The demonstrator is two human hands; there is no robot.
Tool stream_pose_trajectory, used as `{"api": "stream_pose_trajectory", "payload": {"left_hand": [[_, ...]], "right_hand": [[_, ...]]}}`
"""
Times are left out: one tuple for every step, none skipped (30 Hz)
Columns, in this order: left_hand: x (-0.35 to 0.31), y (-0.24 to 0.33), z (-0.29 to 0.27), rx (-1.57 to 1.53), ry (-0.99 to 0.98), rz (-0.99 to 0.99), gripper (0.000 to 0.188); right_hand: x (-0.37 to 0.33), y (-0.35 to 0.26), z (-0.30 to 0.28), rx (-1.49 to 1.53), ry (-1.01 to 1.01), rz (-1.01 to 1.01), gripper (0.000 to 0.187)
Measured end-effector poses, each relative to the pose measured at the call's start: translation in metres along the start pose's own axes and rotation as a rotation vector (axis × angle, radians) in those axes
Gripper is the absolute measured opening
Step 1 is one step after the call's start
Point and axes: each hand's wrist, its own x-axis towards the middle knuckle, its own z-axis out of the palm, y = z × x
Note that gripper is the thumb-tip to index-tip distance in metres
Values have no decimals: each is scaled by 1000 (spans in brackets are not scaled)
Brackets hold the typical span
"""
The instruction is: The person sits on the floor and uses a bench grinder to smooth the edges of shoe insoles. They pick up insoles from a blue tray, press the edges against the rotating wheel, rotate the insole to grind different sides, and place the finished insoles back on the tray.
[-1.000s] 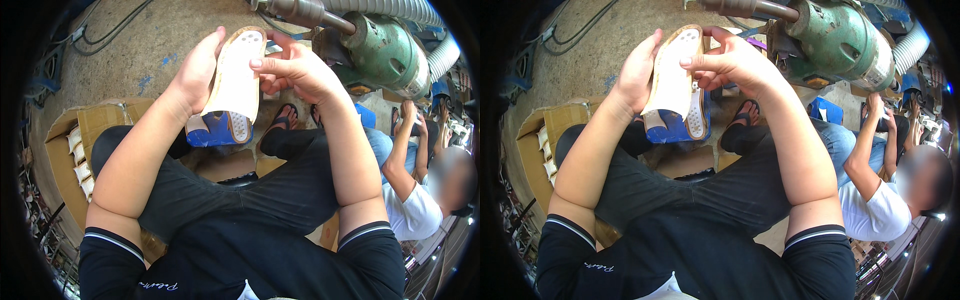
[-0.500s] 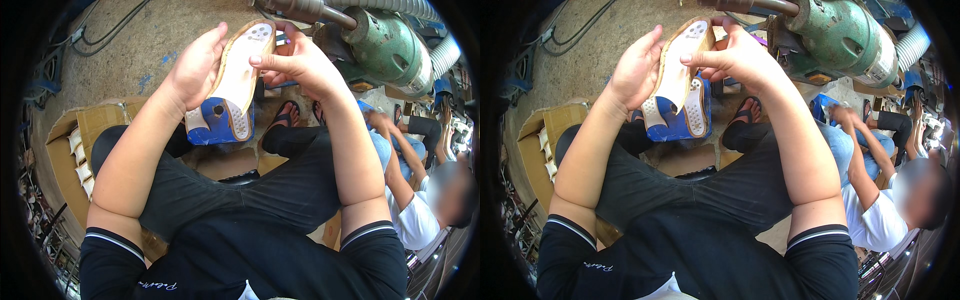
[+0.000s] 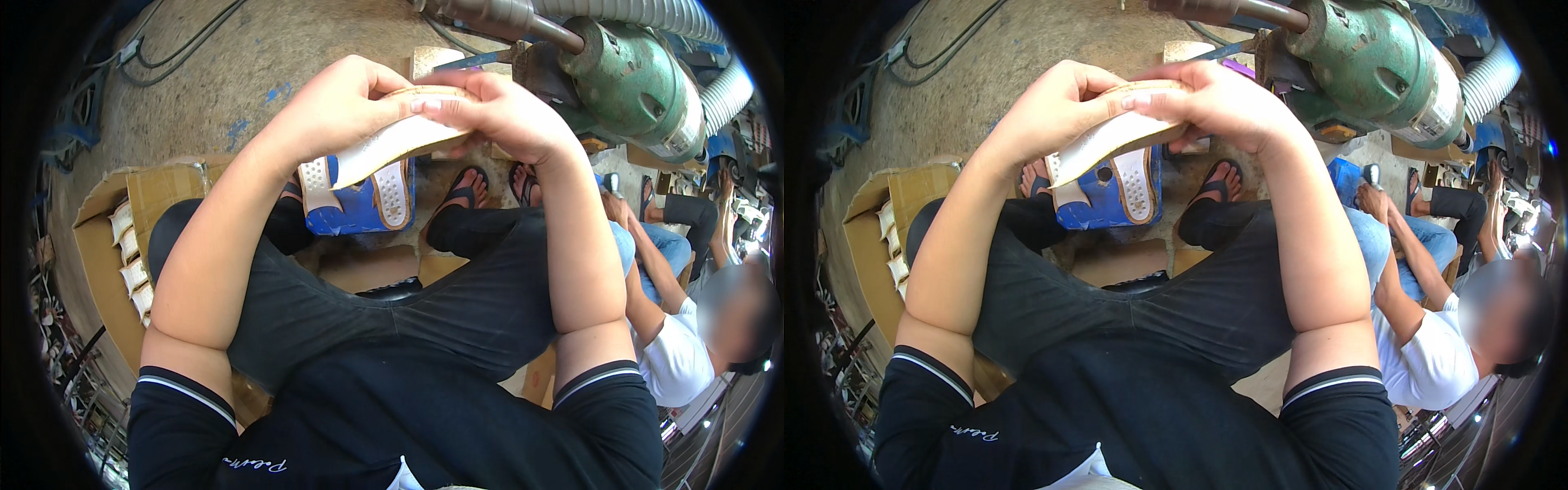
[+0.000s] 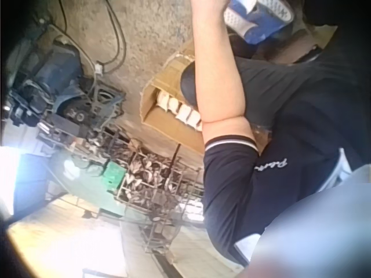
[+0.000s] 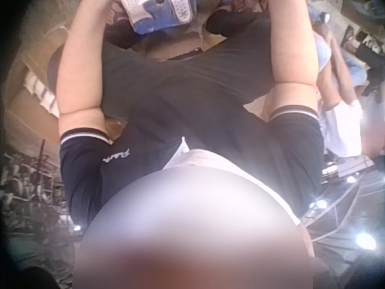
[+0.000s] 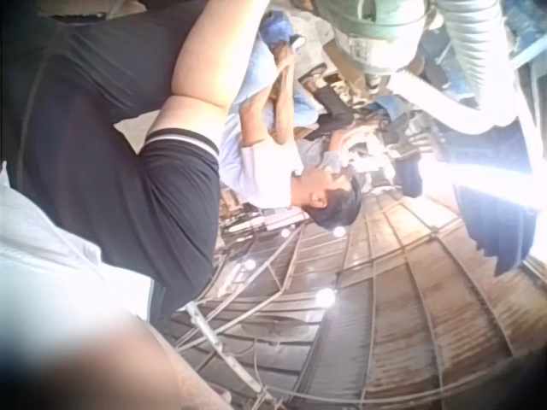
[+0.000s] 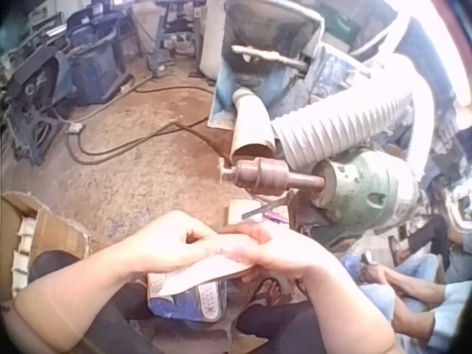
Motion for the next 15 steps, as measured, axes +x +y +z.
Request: {"api": "stream_pose_trajectory", "payload": {"left_hand": [[1, -1, -2, -2, -21, 0, 38], [1, -2, -5, 87, 28, 15, 40], [1, -4, -10, 178, 74, 8, 43], [2, -7, -13, 249, 116, 35, 45], [4, -10, -18, 326, 237, 13, 52], [3, -13, -24, 498, 407, 29, 62], [5, -15, -32, 478, 488, -20, 68], [7, -17, -38, 486, 569, -84, 74], [8, -18, -41, 265, 634, -113, 82], [8, -19, -41, 47, 584, -80, 80], [8, -20, -37, -185, 521, -101, 79], [8, -20, -32, -411, 451, -133, 77], [8, -18, -26, -604, 283, -88, 68], [9, -16, -18, -743, 248, 8, 65], [10, -13, -9, -883, 222, 93, 63]], "right_hand": [[-3, 1, 1, 8, -38, 37, 56], [-5, 2, 1, 26, -100, 41, 56], [-3, 3, 3, 83, -51, 50, 54], [-3, 3, 3, 116, 44, 76, 52], [-2, 3, 3, 155, 117, 77, 50], [0, 2, 2, 193, 191, 77, 49], [3, 1, 0, 272, 237, 62, 49], [2, 0, 0, 349, 191, 28, 51], [1, -2, -1, 419, 160, 4, 52], [0, -3, 0, 486, 150, -9, 53], [-1, -3, 5, 535, 108, -39, 57], [-3, -2, 11, 561, 60, -70, 56], [-4, -2, 17, 596, -19, -113, 56], [-4, -1, 23, 639, -92, -150, 56], [-4, 0, 30, 600, -61, -150, 55]]}}
